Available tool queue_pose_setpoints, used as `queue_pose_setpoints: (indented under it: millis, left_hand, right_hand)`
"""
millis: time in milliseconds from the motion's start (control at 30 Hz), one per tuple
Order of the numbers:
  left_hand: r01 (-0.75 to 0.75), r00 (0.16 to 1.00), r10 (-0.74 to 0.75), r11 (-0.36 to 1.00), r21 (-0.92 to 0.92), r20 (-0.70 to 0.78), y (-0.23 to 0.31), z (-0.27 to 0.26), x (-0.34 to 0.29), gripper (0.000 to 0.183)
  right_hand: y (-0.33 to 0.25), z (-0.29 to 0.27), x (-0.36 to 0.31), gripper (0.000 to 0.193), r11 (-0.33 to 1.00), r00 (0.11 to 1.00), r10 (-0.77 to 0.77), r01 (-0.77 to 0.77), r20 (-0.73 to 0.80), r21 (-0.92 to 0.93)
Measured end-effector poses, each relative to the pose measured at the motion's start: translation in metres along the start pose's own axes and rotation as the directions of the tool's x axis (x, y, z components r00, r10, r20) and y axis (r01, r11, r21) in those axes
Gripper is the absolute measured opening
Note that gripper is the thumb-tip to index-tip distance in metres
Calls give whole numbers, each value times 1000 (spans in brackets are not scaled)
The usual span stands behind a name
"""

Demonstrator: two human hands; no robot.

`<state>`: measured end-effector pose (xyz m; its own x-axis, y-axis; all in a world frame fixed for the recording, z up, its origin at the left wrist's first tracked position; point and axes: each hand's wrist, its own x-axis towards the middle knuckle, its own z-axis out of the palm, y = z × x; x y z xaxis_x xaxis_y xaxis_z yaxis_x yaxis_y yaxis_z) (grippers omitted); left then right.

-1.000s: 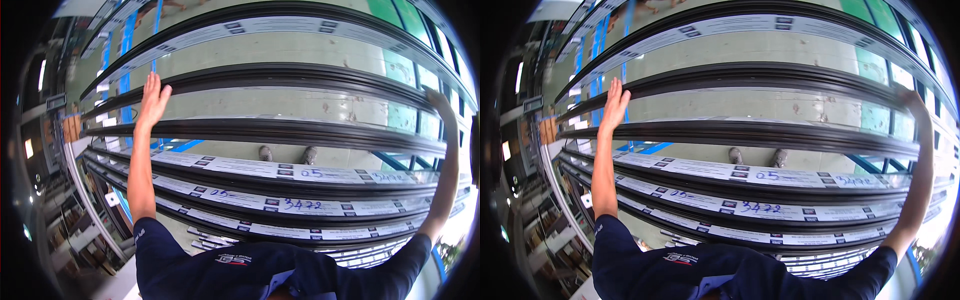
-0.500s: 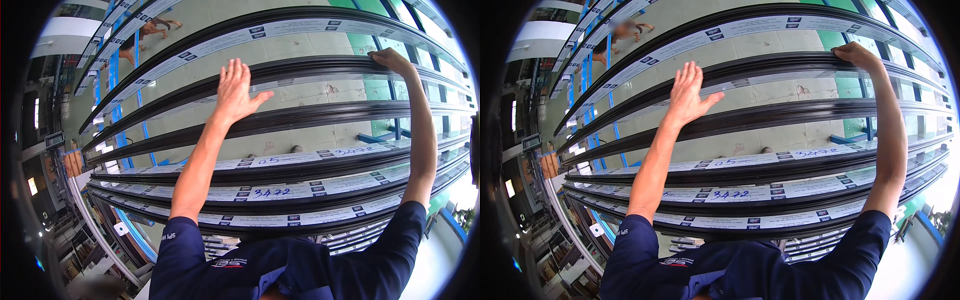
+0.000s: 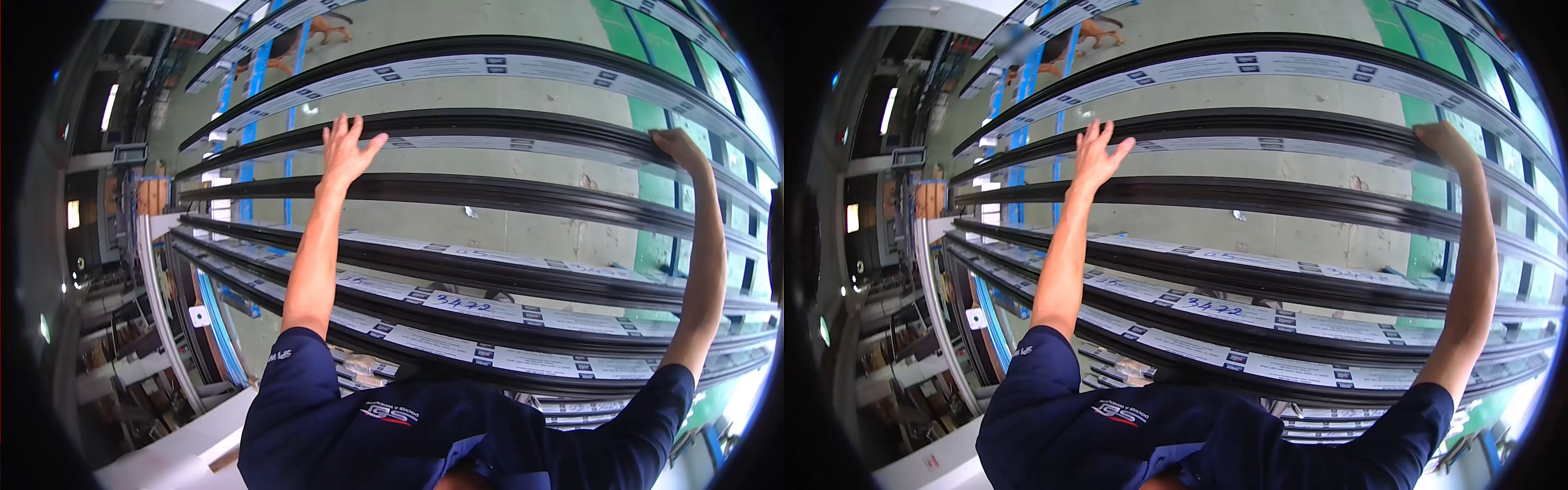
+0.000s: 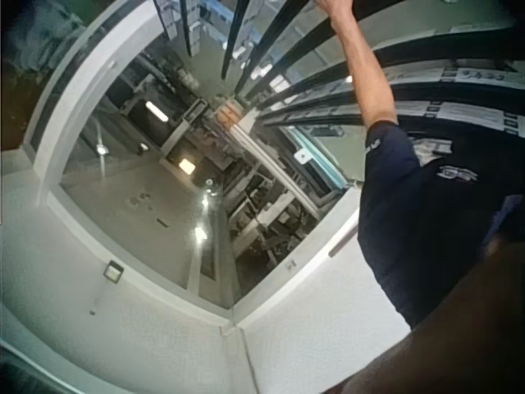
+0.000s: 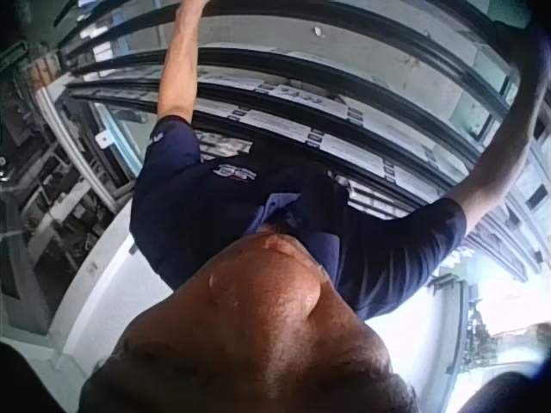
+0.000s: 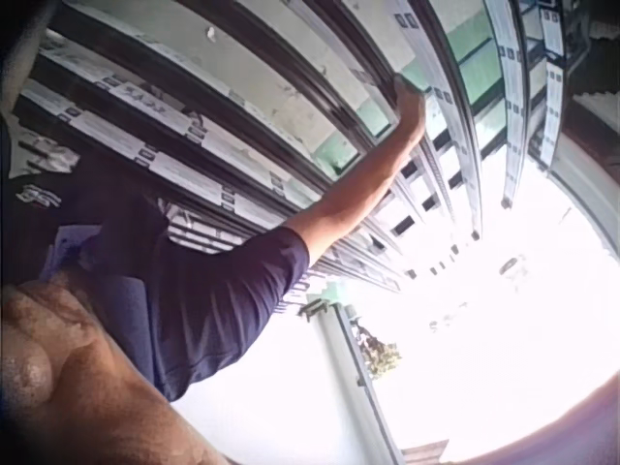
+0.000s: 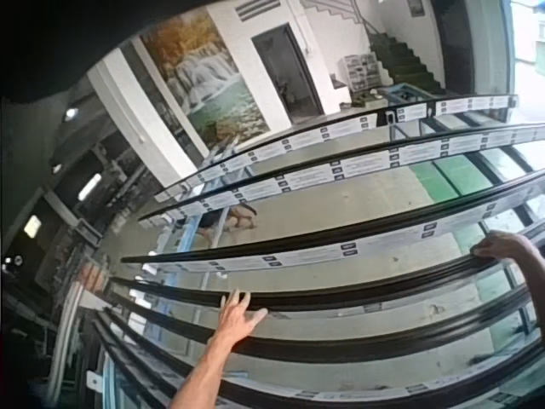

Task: Organizing and aligning long black metal profiles laid out on the floor of a fabrication facility.

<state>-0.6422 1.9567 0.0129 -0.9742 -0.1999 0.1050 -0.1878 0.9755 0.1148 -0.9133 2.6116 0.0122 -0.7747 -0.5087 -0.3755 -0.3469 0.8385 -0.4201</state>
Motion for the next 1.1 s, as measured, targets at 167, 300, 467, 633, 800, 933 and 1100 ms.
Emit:
queue_pose_setpoints:
  millis: [167,300,467,633,800,933,1100]
  left_hand:
    - [0,990,5,999,41,-143,-8,2,-22,80]
    - [-30,980,46,996,85,-194,-18,1,-22,87]
    - [-23,994,32,996,88,-107,-38,-12,-35,95]
    - [-163,984,167,985,63,-62,-39,-22,-31,102]
    - [-249,955,122,822,-512,-270,-57,7,-31,69]
    - [-12,1000,9,-121,-993,-13,-117,25,-47,37]
    - [-134,683,690,442,-887,241,-248,-63,-46,29]
  right_hand:
    - [6,9,6,43,979,989,149,-148,-1,142]
    - [-4,-6,11,38,980,988,151,-152,-18,-125]
    - [-302,64,81,49,976,976,-212,209,-46,-69]
    - [-614,162,163,60,854,864,-503,500,-17,145]
    - [-746,230,226,48,978,974,-207,208,90,6]
    - [-782,265,235,41,975,968,-216,208,132,72]
    - [-742,246,239,43,997,993,-23,14,116,77]
